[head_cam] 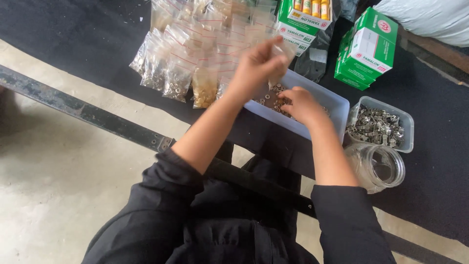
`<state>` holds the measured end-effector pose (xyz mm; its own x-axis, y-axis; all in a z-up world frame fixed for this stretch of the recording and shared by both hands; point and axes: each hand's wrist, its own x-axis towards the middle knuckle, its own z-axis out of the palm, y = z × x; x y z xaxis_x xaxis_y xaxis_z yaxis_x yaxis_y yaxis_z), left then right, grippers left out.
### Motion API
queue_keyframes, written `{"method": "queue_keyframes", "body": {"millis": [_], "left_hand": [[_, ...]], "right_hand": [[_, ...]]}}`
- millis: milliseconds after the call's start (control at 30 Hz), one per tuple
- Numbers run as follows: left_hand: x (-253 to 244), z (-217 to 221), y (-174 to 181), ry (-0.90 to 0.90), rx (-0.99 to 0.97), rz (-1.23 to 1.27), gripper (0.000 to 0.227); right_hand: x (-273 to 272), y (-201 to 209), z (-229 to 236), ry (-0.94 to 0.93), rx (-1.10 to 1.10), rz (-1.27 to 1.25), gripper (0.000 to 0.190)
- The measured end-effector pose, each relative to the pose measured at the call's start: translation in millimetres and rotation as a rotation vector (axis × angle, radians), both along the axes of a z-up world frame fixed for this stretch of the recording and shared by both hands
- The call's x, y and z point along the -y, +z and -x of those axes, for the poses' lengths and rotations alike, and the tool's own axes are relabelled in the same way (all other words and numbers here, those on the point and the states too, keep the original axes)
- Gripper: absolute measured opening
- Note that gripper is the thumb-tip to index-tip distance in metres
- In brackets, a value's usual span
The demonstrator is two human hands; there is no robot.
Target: The person sits at a table and repeatedly picks small metal washers from a blue tray, places them into small clear plastic bags, and sets the filled bags aside. The process is repeated multiple times with consistent hand motions.
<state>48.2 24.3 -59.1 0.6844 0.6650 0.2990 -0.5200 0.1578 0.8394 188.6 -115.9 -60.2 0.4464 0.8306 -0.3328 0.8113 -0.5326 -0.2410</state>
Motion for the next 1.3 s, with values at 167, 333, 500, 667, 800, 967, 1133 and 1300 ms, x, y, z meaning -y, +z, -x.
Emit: {"method": "queue_keyframes", "body": {"millis": [167,333,500,667,800,967,1133,1300], "left_hand": [[-21.0,61.8,45.7,-0.289,0.185,0.324,0.065],[-27.8,75.0,34.8,-0.36,0.26,0.407,0.074],[-16.0,61.3,42.7,-0.366,0.188,0.337,0.072],[1.3,9.3,16.5,-0.237,-0.054,0.009,0.049],[13.6,-11.9,2.8,-0.109,-0.283,-0.263,0.053],[25.2,-19.2,-9.1,-0.034,-0.429,-0.423,0.05],[26.2,-20.0,-16.0,0.038,-0.501,-0.553,0.05],[24.9,-20.1,-20.9,0.082,-0.536,-0.623,0.05]], "right_hand": [[2.0,-7.1,-9.1,0.069,0.004,-0.019,0.018],[5.6,-2.4,-8.7,0.03,-0.093,0.056,0.036],[9.9,1.2,-1.6,-0.023,-0.127,0.041,0.01],[27.3,-8.4,-20.3,-0.145,-0.26,-0.119,0.009],[48.3,-19.3,-35.4,-0.452,-0.7,-0.562,0.009],[68.9,-18.5,-52.3,-0.586,-1.108,-0.742,0.016],[74.6,-21.6,-60.9,-0.572,-1.539,-0.865,0.014],[67.1,-11.3,-50.9,-0.598,-1.481,-0.857,0.014]]}}
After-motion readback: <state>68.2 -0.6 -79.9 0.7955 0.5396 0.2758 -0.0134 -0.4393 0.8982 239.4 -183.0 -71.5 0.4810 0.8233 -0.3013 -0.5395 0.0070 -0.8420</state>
